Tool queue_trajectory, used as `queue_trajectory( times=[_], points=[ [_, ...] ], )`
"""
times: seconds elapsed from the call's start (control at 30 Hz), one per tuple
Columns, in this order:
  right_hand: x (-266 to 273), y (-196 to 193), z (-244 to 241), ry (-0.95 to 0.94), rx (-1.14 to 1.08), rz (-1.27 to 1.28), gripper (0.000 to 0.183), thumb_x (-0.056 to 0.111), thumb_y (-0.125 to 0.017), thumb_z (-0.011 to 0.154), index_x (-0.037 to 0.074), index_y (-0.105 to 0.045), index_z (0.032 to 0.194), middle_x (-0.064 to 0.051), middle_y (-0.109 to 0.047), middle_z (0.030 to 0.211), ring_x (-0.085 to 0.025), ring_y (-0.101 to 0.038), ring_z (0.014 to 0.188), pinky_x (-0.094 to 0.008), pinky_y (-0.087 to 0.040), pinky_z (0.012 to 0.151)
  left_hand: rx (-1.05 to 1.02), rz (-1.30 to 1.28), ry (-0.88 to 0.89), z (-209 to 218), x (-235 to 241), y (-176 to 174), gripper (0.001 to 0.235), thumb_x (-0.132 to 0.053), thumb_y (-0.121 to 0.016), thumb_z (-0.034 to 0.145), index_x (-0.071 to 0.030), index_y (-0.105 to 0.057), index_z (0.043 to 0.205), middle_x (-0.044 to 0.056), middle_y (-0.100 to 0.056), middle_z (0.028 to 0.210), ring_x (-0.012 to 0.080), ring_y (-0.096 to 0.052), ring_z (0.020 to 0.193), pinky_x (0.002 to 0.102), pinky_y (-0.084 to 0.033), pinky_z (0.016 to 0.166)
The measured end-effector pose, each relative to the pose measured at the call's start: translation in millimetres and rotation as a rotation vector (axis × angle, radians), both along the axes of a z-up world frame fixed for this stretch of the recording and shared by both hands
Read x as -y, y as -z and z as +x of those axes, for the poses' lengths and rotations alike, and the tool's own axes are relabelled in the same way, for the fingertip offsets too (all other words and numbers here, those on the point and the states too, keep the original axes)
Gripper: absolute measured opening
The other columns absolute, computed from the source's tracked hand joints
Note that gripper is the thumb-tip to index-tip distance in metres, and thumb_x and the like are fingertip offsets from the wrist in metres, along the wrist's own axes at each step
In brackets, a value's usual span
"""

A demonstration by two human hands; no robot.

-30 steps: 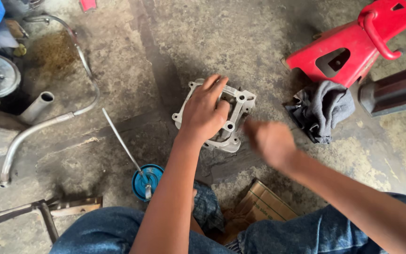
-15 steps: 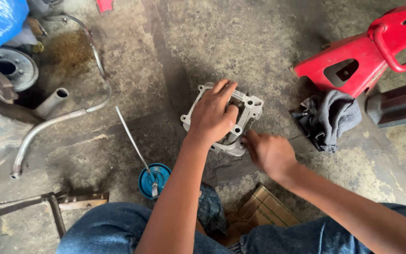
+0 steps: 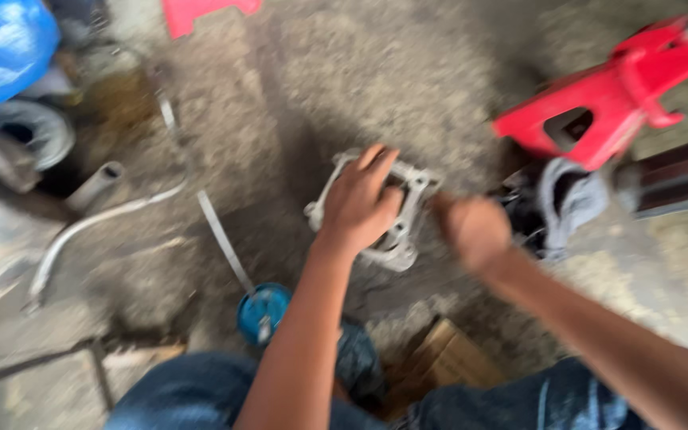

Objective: The person scrubs a metal engine part with a wire brush, sprays it with a cleaning fluid from a blue can, and wipes it with a cloth. The person repeats the scrubbing and wiping process to clean the component.

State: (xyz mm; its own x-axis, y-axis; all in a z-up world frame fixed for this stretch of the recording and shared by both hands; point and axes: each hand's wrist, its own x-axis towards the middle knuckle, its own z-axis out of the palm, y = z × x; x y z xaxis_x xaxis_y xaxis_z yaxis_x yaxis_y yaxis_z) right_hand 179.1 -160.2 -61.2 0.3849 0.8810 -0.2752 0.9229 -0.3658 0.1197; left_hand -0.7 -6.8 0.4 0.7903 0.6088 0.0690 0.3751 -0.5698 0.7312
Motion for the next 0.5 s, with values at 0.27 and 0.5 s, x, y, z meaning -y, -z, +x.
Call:
queue_trajectory(
  times=[0.27, 0.5],
  points=[
    [-6, -55, -27, 0.141, -0.132, 0.307, 0.026, 0.036, -0.058, 0.109, 0.012, -0.066, 0.103, -0.017, -0.068, 0.072, -0.036, -0.070, 0.065, -0.046, -0.057, 0.058, -0.166, -0.139, 0.042, 0, -2, -20, 0.079, -0.052, -0.061, 0.086, -0.023, -0.037, 0.156, 0.000, -0.024, 0.168, 0.0311, -0.030, 0.152, 0.049, -0.035, 0.119],
    [15, -65, -3, -0.194, -0.094, 0.523, 0.018, 0.019, -0.065, 0.090, 0.009, -0.070, 0.104, -0.012, -0.070, 0.080, -0.032, -0.070, 0.072, -0.044, -0.058, 0.064, -0.500, -0.004, 0.251, 1, -13, -43, 0.144, -0.057, -0.093, 0.055, -0.028, -0.001, 0.162, -0.004, 0.005, 0.172, 0.0288, -0.009, 0.156, 0.047, -0.023, 0.123]
  ],
)
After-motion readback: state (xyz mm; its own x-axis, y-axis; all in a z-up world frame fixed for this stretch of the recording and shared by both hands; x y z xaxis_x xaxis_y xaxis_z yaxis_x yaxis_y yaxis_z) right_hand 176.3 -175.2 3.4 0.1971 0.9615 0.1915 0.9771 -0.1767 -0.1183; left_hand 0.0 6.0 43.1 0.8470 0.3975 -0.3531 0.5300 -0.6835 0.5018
